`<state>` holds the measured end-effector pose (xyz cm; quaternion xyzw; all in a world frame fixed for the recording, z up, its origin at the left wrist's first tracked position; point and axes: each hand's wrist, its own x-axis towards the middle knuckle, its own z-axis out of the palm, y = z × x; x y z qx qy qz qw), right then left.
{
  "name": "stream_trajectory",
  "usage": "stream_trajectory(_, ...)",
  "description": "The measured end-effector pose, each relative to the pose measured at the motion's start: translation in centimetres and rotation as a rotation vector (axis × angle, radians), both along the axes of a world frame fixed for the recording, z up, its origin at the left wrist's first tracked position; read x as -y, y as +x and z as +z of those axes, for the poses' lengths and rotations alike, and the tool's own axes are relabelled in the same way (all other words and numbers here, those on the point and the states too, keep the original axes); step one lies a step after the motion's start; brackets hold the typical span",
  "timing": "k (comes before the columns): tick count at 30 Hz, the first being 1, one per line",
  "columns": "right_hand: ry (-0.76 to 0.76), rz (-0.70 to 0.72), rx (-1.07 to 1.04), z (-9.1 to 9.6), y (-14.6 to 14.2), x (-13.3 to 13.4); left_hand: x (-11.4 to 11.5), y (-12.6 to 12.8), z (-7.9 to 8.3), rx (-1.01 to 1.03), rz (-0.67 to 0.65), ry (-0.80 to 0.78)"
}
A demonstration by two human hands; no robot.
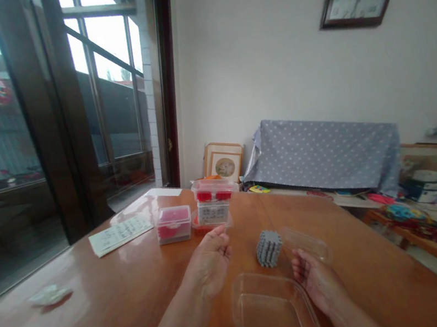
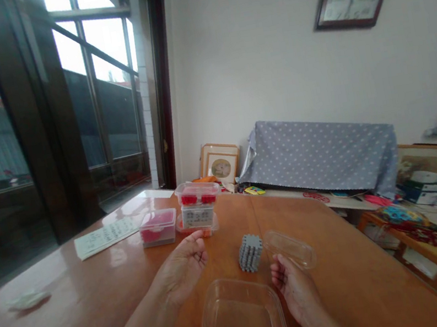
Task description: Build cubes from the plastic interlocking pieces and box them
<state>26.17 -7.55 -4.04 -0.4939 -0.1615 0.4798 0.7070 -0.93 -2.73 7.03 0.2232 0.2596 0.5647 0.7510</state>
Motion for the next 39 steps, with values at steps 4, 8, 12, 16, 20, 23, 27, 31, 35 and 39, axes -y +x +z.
stream_trajectory(4,-0.009,-0.013,0.009,0.3,-0.2,0.0,-0.2,0.3,-1.2,-0.106,-0.034,0.062)
stream_trajectory(8,-0.008,-0.017,0.02,0.5,-0.3,-0.1,-0.3,0.5,-1.6,-0.17,-0.053,0.093)
stream_trajectory(12,-0.008,-0.006,0.022,0.5,-0.3,-0.1,-0.5,0.6,-1.9,-0.224,-0.057,0.121)
stream_trajectory(16,-0.005,0.018,0.03,0.7,-0.2,-0.1,-0.7,0.7,-2.6,-0.324,-0.044,0.197)
stream_trajectory(20,-0.005,0.052,0.049,1.0,-0.1,0.0,-0.6,0.9,-3.2,-0.451,-0.065,0.299)
stream_trajectory(23,0.004,0.066,0.085,1.2,-0.2,0.3,-0.3,0.9,-3.0,-0.562,-0.06,0.365)
stream_trajectory(27,0.017,0.074,0.157,1.7,-0.6,0.9,0.1,0.5,-2.2,-0.714,-0.066,0.393)
stream_trajectory(31,0.004,0.036,0.243,2.4,-0.9,1.1,-0.3,0.2,-2.3,-0.931,-0.101,0.505)
stream_trajectory(35,0.001,-0.017,0.317,3.3,-0.6,0.8,-0.6,-0.1,-3.2,-1.21,-0.155,0.688)
stream_trajectory(39,-0.008,-0.022,0.364,3.9,-0.4,0.4,-0.4,-0.5,-3.8,-1.374,-0.285,0.75)
